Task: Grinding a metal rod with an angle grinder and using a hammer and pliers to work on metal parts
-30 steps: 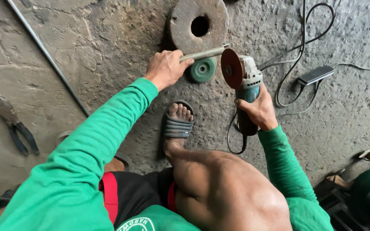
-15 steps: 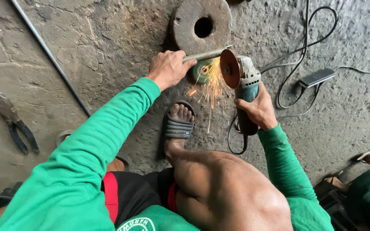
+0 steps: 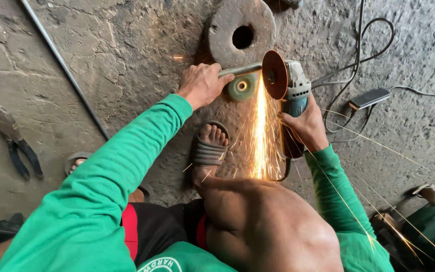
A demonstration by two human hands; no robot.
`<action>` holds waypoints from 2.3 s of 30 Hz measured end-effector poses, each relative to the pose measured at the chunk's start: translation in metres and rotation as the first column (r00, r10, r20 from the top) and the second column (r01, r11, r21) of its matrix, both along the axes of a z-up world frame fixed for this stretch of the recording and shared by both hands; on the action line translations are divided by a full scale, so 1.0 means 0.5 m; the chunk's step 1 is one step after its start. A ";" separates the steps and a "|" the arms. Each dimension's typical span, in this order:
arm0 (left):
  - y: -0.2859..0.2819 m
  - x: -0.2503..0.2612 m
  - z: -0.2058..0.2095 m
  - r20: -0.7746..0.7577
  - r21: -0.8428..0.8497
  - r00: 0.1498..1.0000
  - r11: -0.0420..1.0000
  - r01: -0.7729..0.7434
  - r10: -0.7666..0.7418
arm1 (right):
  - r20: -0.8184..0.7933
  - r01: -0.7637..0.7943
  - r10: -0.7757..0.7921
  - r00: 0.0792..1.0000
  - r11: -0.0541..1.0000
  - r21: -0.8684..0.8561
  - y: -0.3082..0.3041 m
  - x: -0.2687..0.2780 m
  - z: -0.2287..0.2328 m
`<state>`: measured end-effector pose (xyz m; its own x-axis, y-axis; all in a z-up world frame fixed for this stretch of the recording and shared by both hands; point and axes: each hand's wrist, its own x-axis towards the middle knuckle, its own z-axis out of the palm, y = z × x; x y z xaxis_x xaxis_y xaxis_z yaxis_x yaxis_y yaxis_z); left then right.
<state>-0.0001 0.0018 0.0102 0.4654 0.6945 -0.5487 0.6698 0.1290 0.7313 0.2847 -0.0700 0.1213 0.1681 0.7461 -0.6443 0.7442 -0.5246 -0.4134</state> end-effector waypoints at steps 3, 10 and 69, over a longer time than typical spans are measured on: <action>0.001 -0.002 0.003 0.011 -0.025 1.000 1.000 -0.007 0.007 | 0.004 -0.016 0.016 1.000 1.000 0.011 -0.015 0.038 -0.023; 0.005 -0.003 0.003 0.035 -0.010 0.999 1.000 0.001 0.000 | 0.004 0.041 -0.041 0.999 0.999 -0.003 -0.011 0.013 -0.016; -0.015 0.001 -0.023 0.029 0.018 0.996 0.996 -0.084 0.084 | 0.057 0.100 -0.097 0.994 0.993 -0.060 -0.138 0.075 -0.031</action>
